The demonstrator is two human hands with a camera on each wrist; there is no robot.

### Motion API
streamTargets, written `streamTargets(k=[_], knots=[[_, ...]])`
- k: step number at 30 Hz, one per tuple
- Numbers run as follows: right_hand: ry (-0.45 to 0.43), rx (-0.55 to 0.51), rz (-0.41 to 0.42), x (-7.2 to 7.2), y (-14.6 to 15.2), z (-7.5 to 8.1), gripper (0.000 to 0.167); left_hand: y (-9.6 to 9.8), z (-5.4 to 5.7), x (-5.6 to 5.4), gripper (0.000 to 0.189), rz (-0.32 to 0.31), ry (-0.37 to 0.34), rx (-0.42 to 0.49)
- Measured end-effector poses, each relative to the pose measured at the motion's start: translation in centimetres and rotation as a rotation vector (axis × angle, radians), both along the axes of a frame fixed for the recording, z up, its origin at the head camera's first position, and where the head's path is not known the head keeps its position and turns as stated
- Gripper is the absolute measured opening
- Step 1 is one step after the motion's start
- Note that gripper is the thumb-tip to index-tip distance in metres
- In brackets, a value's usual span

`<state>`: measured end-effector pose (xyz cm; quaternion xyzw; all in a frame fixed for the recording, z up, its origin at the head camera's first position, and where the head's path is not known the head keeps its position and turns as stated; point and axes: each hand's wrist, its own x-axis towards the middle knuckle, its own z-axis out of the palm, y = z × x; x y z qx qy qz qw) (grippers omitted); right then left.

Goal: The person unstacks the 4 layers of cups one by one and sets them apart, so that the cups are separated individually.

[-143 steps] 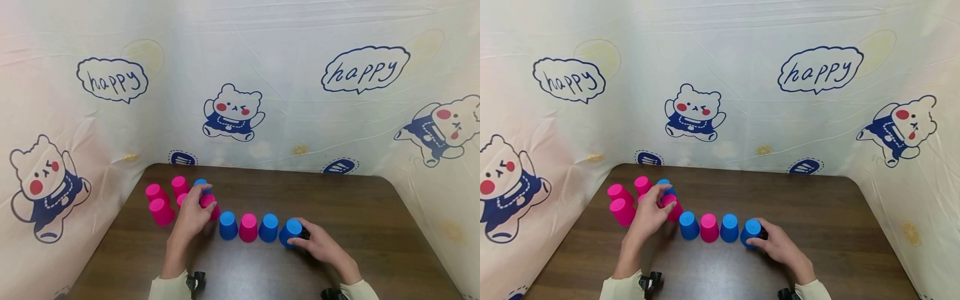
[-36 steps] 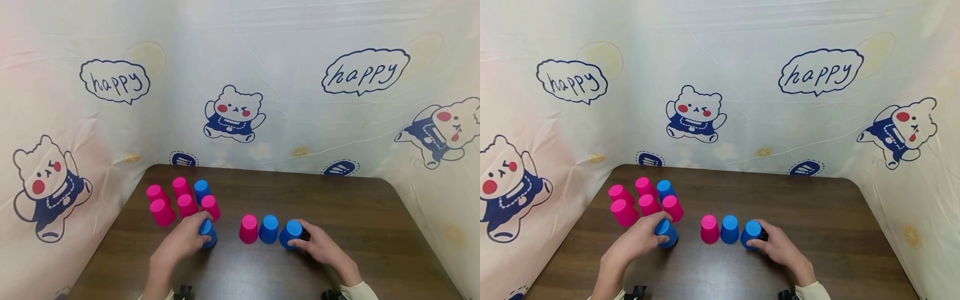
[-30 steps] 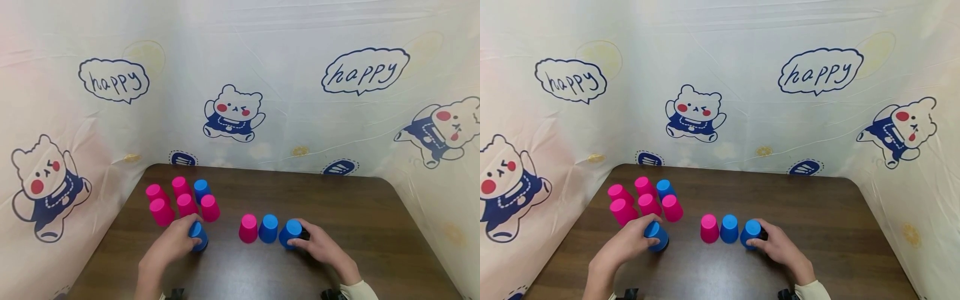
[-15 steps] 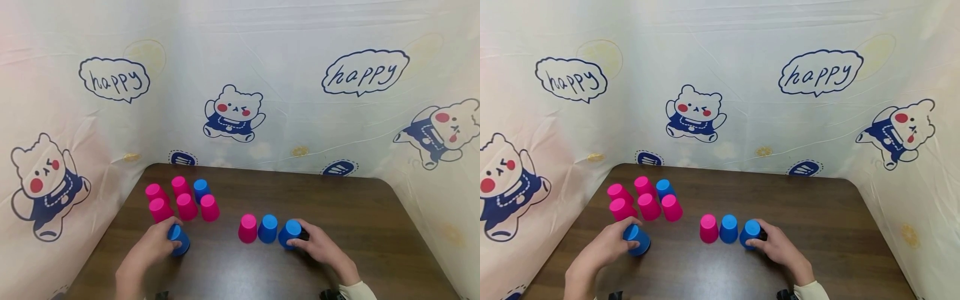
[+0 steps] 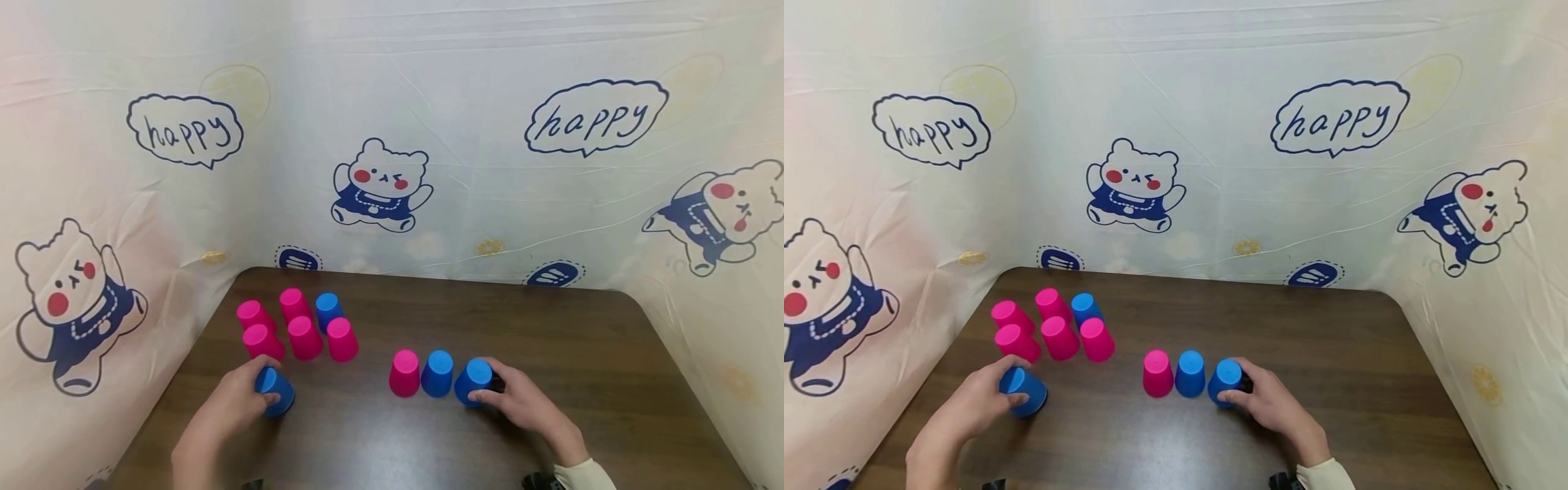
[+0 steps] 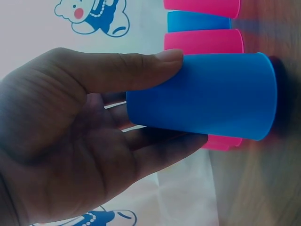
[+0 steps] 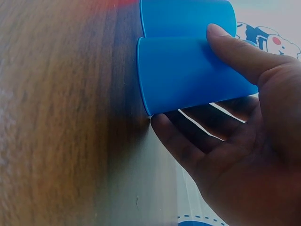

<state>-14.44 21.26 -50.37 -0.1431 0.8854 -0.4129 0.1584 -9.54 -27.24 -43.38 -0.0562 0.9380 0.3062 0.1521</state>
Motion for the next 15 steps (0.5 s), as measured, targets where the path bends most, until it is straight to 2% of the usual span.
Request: streamTargets(k=[6,15], knots=[[0.002,-0.003,0.003,-0.02,-0.06,0.02,0.052,-0.40,-0.53,-0.16,0.047,0.004,0.013,-0.006],[0.049,-0.008,0.033,0.06,-0.03,0.07,0.052,-0.53,-0.97,-0.24,0.047,0.014,0.051,-0.005]])
